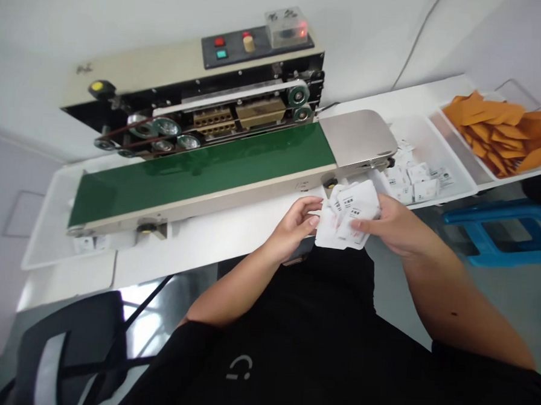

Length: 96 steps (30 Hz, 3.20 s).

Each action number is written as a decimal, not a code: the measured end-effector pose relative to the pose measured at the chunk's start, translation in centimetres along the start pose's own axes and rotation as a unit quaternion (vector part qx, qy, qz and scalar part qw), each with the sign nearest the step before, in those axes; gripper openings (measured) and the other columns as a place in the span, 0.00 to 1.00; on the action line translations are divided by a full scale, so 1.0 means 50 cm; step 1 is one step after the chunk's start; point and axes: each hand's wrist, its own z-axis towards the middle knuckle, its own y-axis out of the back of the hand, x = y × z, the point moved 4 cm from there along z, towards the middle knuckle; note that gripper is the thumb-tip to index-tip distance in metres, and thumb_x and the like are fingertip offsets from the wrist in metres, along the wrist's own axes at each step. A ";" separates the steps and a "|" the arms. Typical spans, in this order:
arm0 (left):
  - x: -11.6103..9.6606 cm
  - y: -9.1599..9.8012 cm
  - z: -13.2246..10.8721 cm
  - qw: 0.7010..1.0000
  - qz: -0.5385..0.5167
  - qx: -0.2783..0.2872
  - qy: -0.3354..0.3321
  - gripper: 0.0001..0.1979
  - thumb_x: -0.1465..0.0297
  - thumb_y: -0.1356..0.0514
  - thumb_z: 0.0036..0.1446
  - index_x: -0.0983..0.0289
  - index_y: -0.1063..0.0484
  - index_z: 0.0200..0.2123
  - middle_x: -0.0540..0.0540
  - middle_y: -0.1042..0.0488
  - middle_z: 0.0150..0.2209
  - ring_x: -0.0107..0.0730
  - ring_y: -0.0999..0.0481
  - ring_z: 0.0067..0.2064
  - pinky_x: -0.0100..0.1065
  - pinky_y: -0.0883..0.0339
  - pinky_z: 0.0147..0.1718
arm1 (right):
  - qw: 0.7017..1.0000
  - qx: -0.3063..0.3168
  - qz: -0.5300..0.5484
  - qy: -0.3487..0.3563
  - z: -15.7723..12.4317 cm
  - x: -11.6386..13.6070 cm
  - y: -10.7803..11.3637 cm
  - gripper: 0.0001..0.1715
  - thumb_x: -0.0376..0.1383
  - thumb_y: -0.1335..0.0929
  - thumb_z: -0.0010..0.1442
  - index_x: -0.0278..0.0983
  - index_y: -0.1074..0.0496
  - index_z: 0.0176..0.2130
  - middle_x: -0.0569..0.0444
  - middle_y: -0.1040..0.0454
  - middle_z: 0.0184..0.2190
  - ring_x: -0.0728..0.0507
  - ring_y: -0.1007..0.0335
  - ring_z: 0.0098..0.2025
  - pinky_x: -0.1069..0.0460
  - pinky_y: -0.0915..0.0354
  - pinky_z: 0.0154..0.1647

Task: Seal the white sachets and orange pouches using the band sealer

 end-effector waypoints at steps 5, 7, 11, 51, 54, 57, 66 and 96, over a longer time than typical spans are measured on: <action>0.016 -0.013 0.004 0.997 -0.042 -0.047 0.044 0.28 0.53 0.24 0.57 0.62 0.24 0.53 0.57 0.19 0.40 0.37 0.18 0.36 0.34 0.24 0.34 | 0.995 0.075 -0.070 -0.011 0.028 -0.032 -0.070 0.35 0.42 0.15 0.47 0.43 0.20 0.53 0.48 0.16 0.46 0.32 0.17 0.48 0.39 0.18 0.46; 0.030 -0.003 0.001 0.994 -0.056 -0.086 0.046 0.27 0.53 0.24 0.56 0.62 0.24 0.52 0.56 0.18 0.38 0.37 0.19 0.33 0.35 0.24 0.33 | 0.992 0.071 -0.100 0.003 0.039 -0.041 -0.076 0.37 0.42 0.15 0.48 0.44 0.21 0.56 0.49 0.17 0.48 0.32 0.18 0.48 0.40 0.19 0.44; 0.054 0.025 -0.003 0.985 -0.081 -0.148 0.038 0.28 0.52 0.24 0.55 0.62 0.24 0.51 0.55 0.17 0.37 0.39 0.17 0.33 0.37 0.23 0.34 | 0.991 0.025 -0.119 0.054 0.053 -0.060 -0.080 0.39 0.44 0.16 0.50 0.46 0.25 0.58 0.50 0.19 0.45 0.36 0.20 0.44 0.44 0.21 0.38; 0.076 0.199 -0.108 0.953 -0.088 -0.289 0.025 0.32 0.54 0.22 0.52 0.62 0.27 0.53 0.54 0.17 0.39 0.39 0.15 0.37 0.36 0.21 0.39 | 0.990 -0.128 -0.020 0.058 0.218 0.187 0.015 0.04 0.31 0.26 0.69 0.35 0.23 0.39 0.53 0.23 0.25 0.51 0.26 0.25 0.58 0.26 0.28; 0.073 0.201 -0.108 0.953 -0.091 -0.288 0.021 0.32 0.54 0.22 0.52 0.62 0.27 0.53 0.54 0.17 0.39 0.38 0.15 0.36 0.36 0.21 0.37 | 0.990 -0.137 -0.026 0.030 0.279 0.218 -0.006 0.09 0.27 0.32 0.74 0.33 0.24 0.38 0.51 0.23 0.25 0.51 0.26 0.24 0.59 0.26 0.27; 0.068 0.204 -0.109 0.952 -0.088 -0.292 0.022 0.33 0.54 0.21 0.51 0.63 0.27 0.53 0.55 0.17 0.39 0.40 0.15 0.36 0.36 0.21 0.36 | 0.991 -0.130 -0.027 0.024 0.321 0.225 -0.023 0.12 0.25 0.34 0.74 0.32 0.25 0.38 0.48 0.23 0.26 0.51 0.26 0.23 0.59 0.27 0.25; 0.067 0.224 -0.112 0.946 -0.099 -0.307 0.020 0.33 0.54 0.21 0.50 0.63 0.27 0.53 0.56 0.17 0.41 0.40 0.15 0.38 0.35 0.21 0.37 | 0.994 -0.104 -0.026 0.013 0.380 0.217 -0.065 0.09 0.27 0.33 0.74 0.32 0.25 0.39 0.49 0.22 0.27 0.51 0.25 0.24 0.60 0.26 0.26; 0.042 0.125 -0.028 0.982 -0.070 -0.173 0.035 0.36 0.63 0.17 0.43 0.64 0.25 0.53 0.58 0.15 0.43 0.45 0.14 0.41 0.39 0.20 0.40 | 0.979 0.042 -0.190 0.058 0.091 -0.080 -0.172 0.20 0.48 0.25 0.65 0.39 0.20 0.50 0.50 0.19 0.40 0.43 0.24 0.38 0.49 0.29 0.38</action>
